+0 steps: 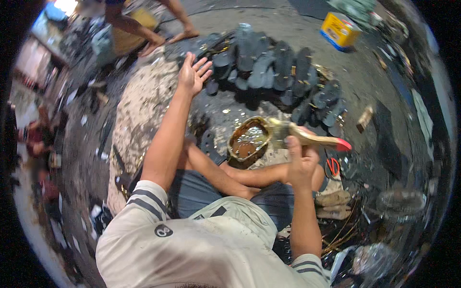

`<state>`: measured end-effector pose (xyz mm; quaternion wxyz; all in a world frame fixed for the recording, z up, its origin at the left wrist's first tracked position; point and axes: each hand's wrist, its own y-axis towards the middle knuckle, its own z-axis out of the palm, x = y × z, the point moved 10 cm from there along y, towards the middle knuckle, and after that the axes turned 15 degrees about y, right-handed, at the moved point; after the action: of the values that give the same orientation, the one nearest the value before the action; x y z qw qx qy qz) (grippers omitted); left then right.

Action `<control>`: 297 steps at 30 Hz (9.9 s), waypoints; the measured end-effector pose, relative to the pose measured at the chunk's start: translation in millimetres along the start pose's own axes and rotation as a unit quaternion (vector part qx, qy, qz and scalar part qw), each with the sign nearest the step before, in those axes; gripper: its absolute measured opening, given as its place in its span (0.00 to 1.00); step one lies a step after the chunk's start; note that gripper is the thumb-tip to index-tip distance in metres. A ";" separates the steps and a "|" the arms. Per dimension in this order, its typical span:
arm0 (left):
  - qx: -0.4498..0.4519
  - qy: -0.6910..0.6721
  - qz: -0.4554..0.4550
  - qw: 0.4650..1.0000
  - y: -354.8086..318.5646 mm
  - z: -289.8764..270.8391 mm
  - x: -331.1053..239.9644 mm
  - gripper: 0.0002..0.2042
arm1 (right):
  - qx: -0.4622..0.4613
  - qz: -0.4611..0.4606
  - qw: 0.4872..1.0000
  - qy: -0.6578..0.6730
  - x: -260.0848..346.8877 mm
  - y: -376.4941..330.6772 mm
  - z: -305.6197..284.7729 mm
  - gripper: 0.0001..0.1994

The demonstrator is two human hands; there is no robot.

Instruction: The person sits on the ground and uses a brush to apply gold paint to the straps of multiple black sandals. They repeatedly dip the brush into a small container of paint and carefully coat each strap, then place the finished sandals aside.

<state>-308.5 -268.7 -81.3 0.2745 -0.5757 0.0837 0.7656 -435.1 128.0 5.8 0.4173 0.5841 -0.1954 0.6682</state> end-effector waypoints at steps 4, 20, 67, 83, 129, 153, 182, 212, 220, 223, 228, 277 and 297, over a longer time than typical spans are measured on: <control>-0.035 0.162 0.069 0.984 -95.7 -126.0 -24.6 0.31 | -0.144 0.101 0.981 -0.080 -53.6 -6.2 -61.9 0.17; -0.560 0.398 -0.035 0.725 -437.7 -489.9 68.0 0.31 | 0.003 0.091 0.990 -0.103 -91.6 18.7 -29.6 0.22; 0.001 -0.184 0.030 0.982 -277.5 3.3 20.0 0.23 | 0.237 -0.150 0.959 -0.042 -17.4 -44.5 188.0 0.15; 0.133 -0.306 -0.018 0.942 -260.0 11.8 54.9 0.37 | 0.334 0.058 0.940 0.044 -43.8 -61.6 176.2 0.12; 0.029 -0.178 0.041 0.983 -202.3 20.4 36.7 0.26 | 0.094 0.061 0.991 0.072 -52.4 -45.2 114.8 0.14; 0.064 -0.274 -0.023 0.959 -209.6 28.9 28.2 0.24 | 0.382 -0.198 0.903 -0.008 19.2 -39.5 183.9 0.14; 0.012 0.059 -0.111 0.992 2.8 108.8 69.8 0.34 | -0.065 0.022 0.995 0.071 -15.9 -18.0 -15.5 0.15; -0.200 0.795 -0.021 0.572 -371.5 -354.4 139.9 0.31 | -0.042 0.064 0.996 -0.038 -97.8 19.0 -25.0 0.18; -0.501 0.699 -0.130 0.494 -498.3 -421.5 89.8 0.35 | -0.070 0.083 0.992 -0.061 -103.3 29.3 -46.9 0.19; -0.368 0.714 -0.227 0.551 -535.8 -417.6 166.7 0.35 | -0.042 0.125 0.991 0.001 -128.3 22.1 -29.8 0.22; -0.460 0.291 -0.030 0.838 -494.3 -393.6 121.5 0.37 | 0.215 0.175 0.939 -0.202 -193.2 33.6 16.7 0.17; 0.104 -0.211 0.012 0.972 -275.3 3.0 29.0 0.36 | 0.295 -0.125 0.946 0.044 -0.6 -76.6 183.8 0.13; 0.127 -0.234 0.003 0.964 -283.3 20.0 43.2 0.36 | 0.264 -0.152 0.952 -0.038 -6.9 -65.0 166.0 0.14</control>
<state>-186.8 -9.2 -61.6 0.3546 -0.3403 0.1157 0.8631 -281.8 38.8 24.7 0.3368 0.7214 0.0632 0.6018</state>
